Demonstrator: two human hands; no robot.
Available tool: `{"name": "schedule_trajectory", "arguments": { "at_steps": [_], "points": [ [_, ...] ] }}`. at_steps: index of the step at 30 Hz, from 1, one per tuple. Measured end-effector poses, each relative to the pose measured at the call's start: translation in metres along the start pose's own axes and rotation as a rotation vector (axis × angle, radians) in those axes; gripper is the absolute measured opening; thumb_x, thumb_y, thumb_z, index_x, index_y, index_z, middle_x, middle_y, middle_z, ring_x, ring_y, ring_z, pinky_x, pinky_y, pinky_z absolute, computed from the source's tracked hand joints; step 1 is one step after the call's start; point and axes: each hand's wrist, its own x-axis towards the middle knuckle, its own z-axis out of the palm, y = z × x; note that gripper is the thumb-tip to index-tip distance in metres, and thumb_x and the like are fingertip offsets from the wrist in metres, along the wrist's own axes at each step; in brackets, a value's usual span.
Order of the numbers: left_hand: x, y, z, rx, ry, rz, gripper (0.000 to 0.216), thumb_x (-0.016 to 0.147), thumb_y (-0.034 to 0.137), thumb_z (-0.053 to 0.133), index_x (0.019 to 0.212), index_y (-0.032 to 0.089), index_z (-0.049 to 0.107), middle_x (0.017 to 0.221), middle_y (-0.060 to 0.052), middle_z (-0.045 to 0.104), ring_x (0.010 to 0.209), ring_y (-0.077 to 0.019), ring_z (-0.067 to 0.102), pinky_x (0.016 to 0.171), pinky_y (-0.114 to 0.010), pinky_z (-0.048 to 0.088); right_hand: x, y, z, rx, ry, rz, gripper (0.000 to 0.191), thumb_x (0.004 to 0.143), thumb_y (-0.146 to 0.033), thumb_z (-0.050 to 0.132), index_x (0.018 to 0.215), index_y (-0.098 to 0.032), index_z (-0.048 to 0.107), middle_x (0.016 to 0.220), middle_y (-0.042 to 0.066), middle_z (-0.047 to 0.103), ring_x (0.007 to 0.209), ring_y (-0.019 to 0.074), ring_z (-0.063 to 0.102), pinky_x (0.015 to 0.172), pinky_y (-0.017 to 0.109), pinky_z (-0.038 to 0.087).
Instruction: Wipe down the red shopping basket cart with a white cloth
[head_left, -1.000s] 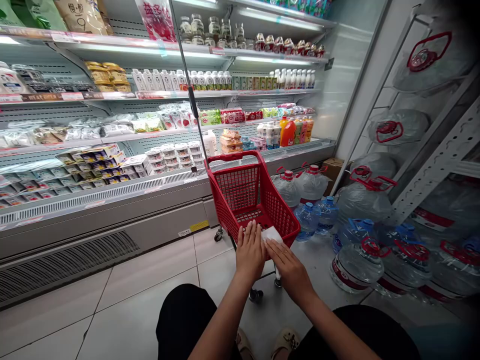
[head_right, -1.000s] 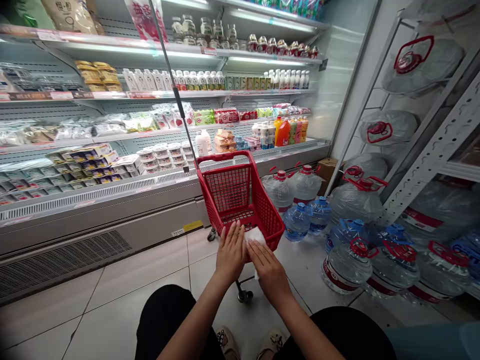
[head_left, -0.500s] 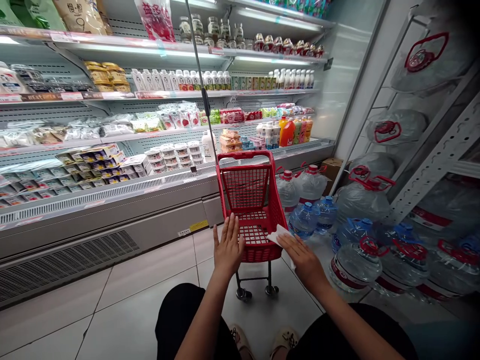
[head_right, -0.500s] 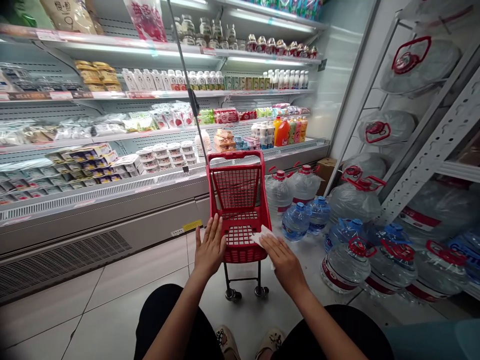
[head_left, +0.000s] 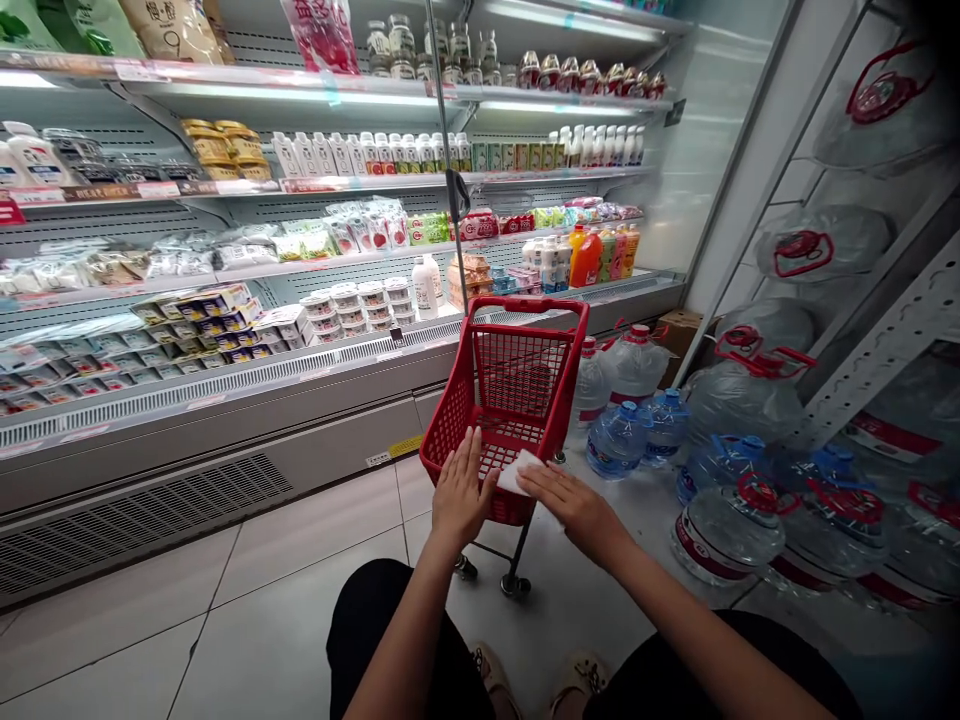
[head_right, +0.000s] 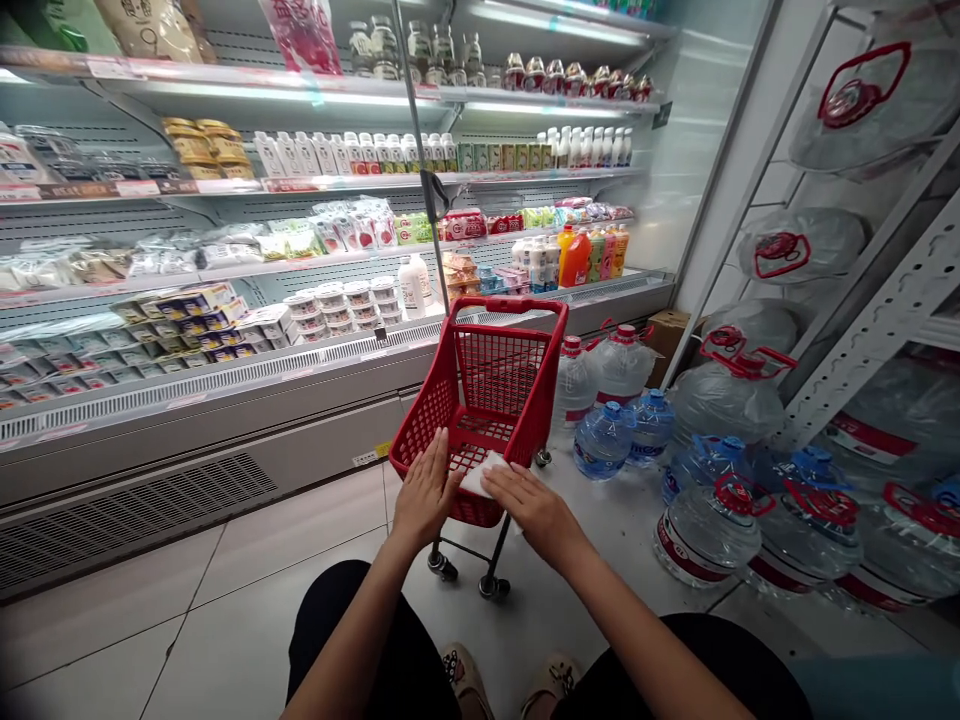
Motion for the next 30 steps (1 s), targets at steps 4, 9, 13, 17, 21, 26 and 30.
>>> {"name": "schedule_trajectory", "arguments": {
  "at_steps": [4,9,13,17,21,26,30],
  "points": [
    [0.000,-0.017,-0.007,0.039,0.015,-0.109,0.071,0.110,0.052,0.024,0.169,0.023,-0.003,0.173,-0.007,0.023,0.159,-0.0210,0.024,0.131,-0.047,0.021,0.006,0.025,-0.002,-0.034,0.031,0.080,0.090,0.084,0.011,0.034,0.165,-0.028,0.027,0.157,0.005,0.053,0.146,0.0168,0.048,0.122,0.047,0.042],
    [0.000,0.007,-0.003,-0.006,0.024,-0.112,0.076,0.108,0.057,0.026,0.168,0.021,-0.004,0.173,-0.008,0.023,0.159,-0.0225,0.024,0.130,-0.046,0.021,0.020,0.005,0.017,-0.020,0.025,0.081,0.087,0.087,0.009,0.035,0.166,-0.024,0.023,0.160,0.007,0.049,0.149,0.0170,0.044,0.122,0.045,0.043],
    [-0.006,0.026,-0.001,-0.045,0.050,-0.041,0.080,0.107,0.060,0.029,0.168,0.021,-0.004,0.174,-0.010,0.020,0.158,-0.0232,0.029,0.128,-0.043,0.028,0.035,-0.013,0.031,0.033,0.001,-0.028,0.076,0.095,0.002,0.040,0.165,-0.025,0.027,0.159,0.006,0.051,0.149,0.0164,0.045,0.121,0.043,0.044],
    [-0.013,0.017,-0.007,-0.038,0.040,-0.028,0.082,0.106,0.062,0.035,0.169,0.022,0.001,0.174,-0.013,0.017,0.156,-0.0257,0.033,0.123,-0.042,0.035,0.049,0.011,0.031,0.014,-0.023,-0.013,0.067,0.096,-0.001,0.042,0.159,-0.023,0.042,0.157,0.006,0.053,0.147,0.0179,0.047,0.123,0.044,0.041],
    [-0.017,-0.001,-0.015,-0.031,0.021,-0.042,0.078,0.106,0.061,0.035,0.169,0.025,0.004,0.175,-0.011,0.017,0.152,-0.0271,0.041,0.119,-0.042,0.040,0.054,0.060,0.018,-0.057,-0.011,0.113,0.068,0.090,0.003,0.042,0.154,-0.021,0.051,0.152,0.008,0.059,0.145,0.0208,0.050,0.124,0.047,0.040],
    [-0.013,-0.021,-0.023,-0.033,0.034,-0.126,0.075,0.107,0.062,0.030,0.169,0.026,0.008,0.173,-0.011,0.023,0.150,-0.0288,0.044,0.119,-0.044,0.040,0.052,0.086,0.009,-0.067,-0.011,0.114,0.077,0.084,0.007,0.039,0.154,-0.021,0.050,0.152,0.009,0.058,0.144,0.0198,0.051,0.124,0.048,0.039],
    [0.003,-0.012,-0.020,0.009,0.025,-0.245,0.080,0.105,0.067,0.027,0.169,0.022,0.010,0.171,-0.016,0.026,0.146,-0.0314,0.048,0.117,-0.046,0.042,0.061,0.062,0.015,-0.019,0.004,0.103,0.075,0.083,0.005,0.042,0.153,-0.021,0.052,0.151,0.008,0.060,0.144,0.0207,0.051,0.123,0.047,0.041]
  ]
}}
